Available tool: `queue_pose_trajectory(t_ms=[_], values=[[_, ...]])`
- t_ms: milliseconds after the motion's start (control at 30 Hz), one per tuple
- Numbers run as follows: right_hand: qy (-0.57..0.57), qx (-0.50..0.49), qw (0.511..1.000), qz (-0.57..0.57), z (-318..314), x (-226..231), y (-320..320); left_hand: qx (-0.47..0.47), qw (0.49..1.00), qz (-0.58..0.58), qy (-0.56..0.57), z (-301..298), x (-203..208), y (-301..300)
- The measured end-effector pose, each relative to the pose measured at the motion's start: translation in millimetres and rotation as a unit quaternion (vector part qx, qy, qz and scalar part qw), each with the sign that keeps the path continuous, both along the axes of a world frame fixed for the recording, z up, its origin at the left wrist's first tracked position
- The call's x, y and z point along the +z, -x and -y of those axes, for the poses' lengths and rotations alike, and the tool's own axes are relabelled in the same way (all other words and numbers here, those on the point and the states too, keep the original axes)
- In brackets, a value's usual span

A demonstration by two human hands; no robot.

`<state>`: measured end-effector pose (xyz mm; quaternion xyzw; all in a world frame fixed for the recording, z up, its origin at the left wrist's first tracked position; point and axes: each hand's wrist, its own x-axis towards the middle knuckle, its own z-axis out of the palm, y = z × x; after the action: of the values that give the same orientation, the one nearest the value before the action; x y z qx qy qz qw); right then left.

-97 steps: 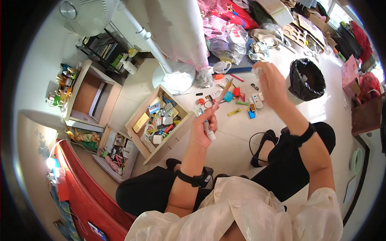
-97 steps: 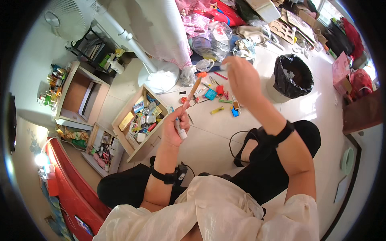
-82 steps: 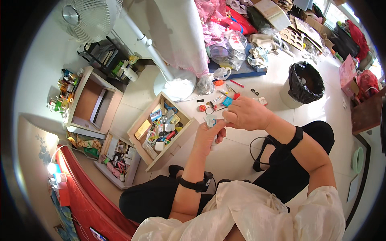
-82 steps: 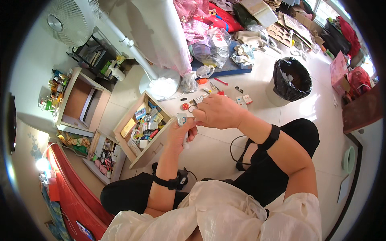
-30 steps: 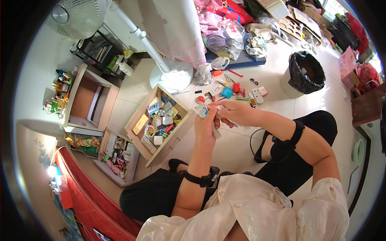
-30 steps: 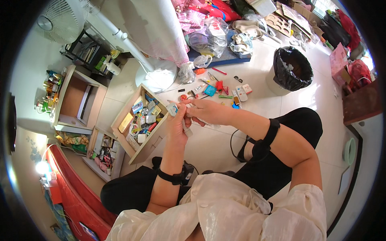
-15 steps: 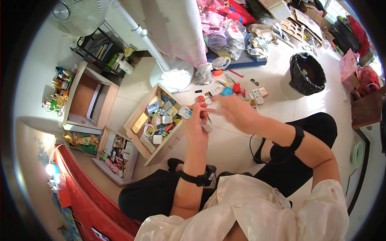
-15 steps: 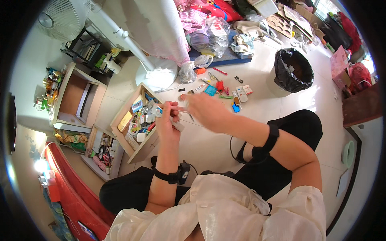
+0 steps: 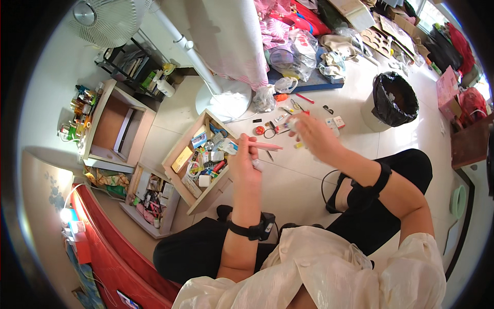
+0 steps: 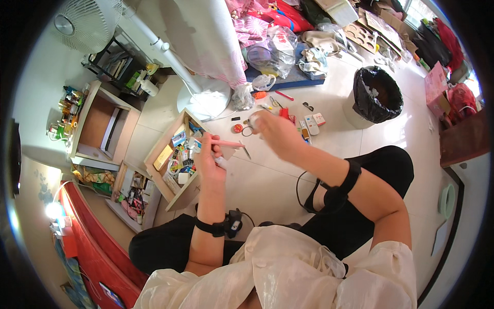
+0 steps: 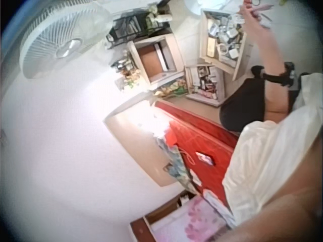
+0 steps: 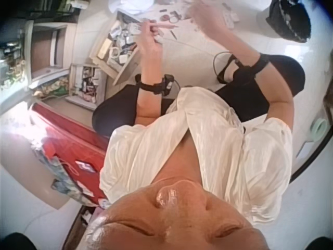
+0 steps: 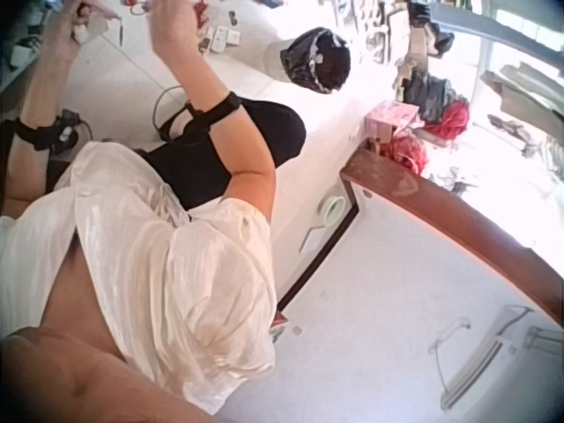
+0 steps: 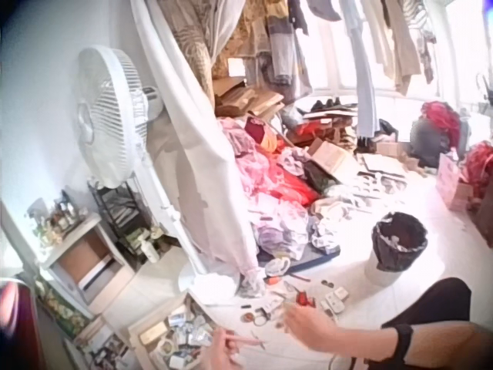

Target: The person wipes a watch with a cloth, applies a substance from a tube to a small red fabric object, and uses a needle and a small screwdriver to work on the red object and some black rings.

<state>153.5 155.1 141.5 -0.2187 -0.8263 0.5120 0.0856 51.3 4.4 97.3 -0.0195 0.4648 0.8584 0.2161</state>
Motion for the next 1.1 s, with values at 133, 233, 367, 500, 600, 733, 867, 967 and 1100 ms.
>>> queue_pose_trajectory(t_ms=[133,233,367,500,600,733,867,967,1100], values=[[-0.376,0.183,0.9,-0.122,26,-3,-8,-0.047,0.996,0.072,-0.006,-17,-1,-25],[-0.425,0.185,0.884,-0.055,19,-10,-5,-0.077,0.988,0.126,-0.036,-19,-4,-28],[-0.311,0.132,0.941,-0.022,12,-3,-2,-0.125,0.992,0.026,-0.009,-21,7,-33],[-0.137,0.097,0.986,-0.008,10,1,-1,-0.113,0.993,-0.007,0.021,-17,5,-32],[-0.012,-0.014,0.999,0.042,-6,6,1,-0.084,0.994,-0.035,0.056,-16,6,-30],[-0.159,0.068,0.984,-0.045,-7,4,-9,-0.094,0.988,-0.078,0.094,-18,7,-27],[-0.203,0.124,0.971,-0.035,11,-2,-5,-0.132,0.986,-0.078,0.065,-20,3,-33],[-0.18,0.102,0.978,0.004,8,-5,-3,-0.14,0.983,-0.084,0.083,-22,2,-37],[-0.153,-0.014,0.981,0.119,-16,-4,4,-0.162,0.975,-0.115,0.098,-19,9,-36]])
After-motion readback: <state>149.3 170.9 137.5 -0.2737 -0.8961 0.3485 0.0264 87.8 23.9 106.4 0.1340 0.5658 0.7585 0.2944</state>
